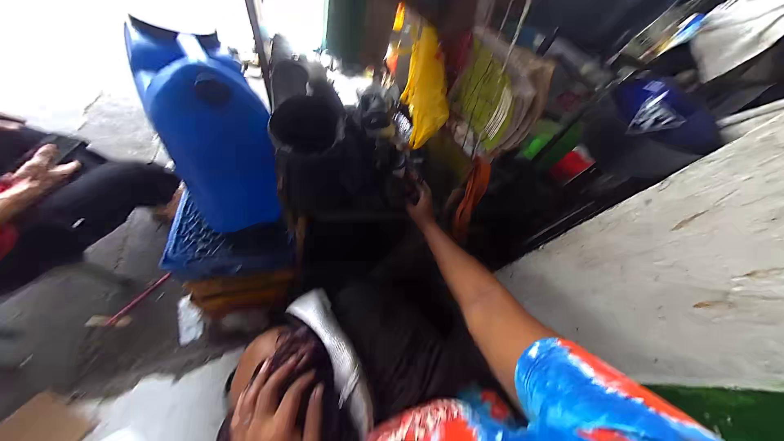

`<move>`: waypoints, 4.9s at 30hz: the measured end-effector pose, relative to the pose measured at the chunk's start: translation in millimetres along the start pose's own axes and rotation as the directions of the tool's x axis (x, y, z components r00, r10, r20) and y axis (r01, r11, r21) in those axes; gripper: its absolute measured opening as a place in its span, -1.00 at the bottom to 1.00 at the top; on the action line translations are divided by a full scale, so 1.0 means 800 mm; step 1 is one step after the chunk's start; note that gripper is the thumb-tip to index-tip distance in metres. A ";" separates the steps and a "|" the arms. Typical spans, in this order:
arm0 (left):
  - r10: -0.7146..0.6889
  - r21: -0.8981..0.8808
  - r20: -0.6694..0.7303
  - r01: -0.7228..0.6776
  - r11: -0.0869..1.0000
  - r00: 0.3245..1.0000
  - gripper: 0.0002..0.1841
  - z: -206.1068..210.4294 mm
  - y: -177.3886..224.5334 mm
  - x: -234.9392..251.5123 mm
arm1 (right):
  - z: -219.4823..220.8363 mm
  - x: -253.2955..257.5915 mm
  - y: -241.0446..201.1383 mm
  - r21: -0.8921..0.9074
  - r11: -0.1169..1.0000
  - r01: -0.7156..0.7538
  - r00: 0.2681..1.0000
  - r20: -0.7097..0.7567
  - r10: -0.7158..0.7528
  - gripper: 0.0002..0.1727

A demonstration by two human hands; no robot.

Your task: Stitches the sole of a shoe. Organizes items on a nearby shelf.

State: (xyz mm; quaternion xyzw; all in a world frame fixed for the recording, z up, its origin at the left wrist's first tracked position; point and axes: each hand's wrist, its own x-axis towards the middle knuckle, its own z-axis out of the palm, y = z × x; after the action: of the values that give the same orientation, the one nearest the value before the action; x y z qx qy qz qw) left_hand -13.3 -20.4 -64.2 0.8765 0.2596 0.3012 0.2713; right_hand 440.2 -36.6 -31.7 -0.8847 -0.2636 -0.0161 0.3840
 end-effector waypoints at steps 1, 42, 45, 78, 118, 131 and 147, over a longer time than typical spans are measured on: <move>0.011 0.030 -0.035 -0.010 1.000 0.999 -0.59 0.005 -0.007 -0.006 | 0.002 0.000 0.011 0.023 1.000 0.010 1.000 -0.018 -0.009 -0.35; 0.003 0.142 -0.081 0.008 0.990 0.997 -0.63 0.014 0.000 -0.012 | 0.009 -0.013 -0.032 -0.092 0.917 0.387 0.918 -0.049 -0.393 -0.60; 0.010 0.157 -0.093 0.005 0.988 0.996 -0.63 0.014 0.001 -0.012 | -0.008 -0.009 -0.021 0.114 0.973 0.201 0.953 -0.251 -0.167 -0.55; -0.432 -0.154 0.368 0.512 0.845 0.824 -0.06 0.001 0.098 0.005 | -0.116 -0.194 -0.030 0.857 0.511 0.061 0.955 0.100 -0.280 -0.46; -0.426 -0.368 0.406 0.571 0.734 0.809 -0.19 -0.042 0.096 -0.060 | -0.045 -0.320 -0.118 0.396 0.853 0.339 0.414 0.751 -0.514 -0.83; 0.212 -0.246 0.273 -0.145 0.958 0.938 -0.77 -0.018 0.056 0.027 | -0.055 -0.299 -0.081 0.753 0.587 -0.297 0.327 0.658 -0.679 -0.86; 0.096 -0.326 0.241 -0.013 0.945 0.966 -0.80 -0.034 0.045 0.031 | -0.106 -0.285 -0.117 0.418 0.906 0.068 0.554 0.739 -0.383 -0.80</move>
State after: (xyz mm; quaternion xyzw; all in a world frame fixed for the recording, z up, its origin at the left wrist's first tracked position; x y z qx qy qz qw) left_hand -3.7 -22.2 -13.7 0.8588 0.1458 0.2322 0.4328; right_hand 214.1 -145.3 38.0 -0.6709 -0.5202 0.3835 0.3636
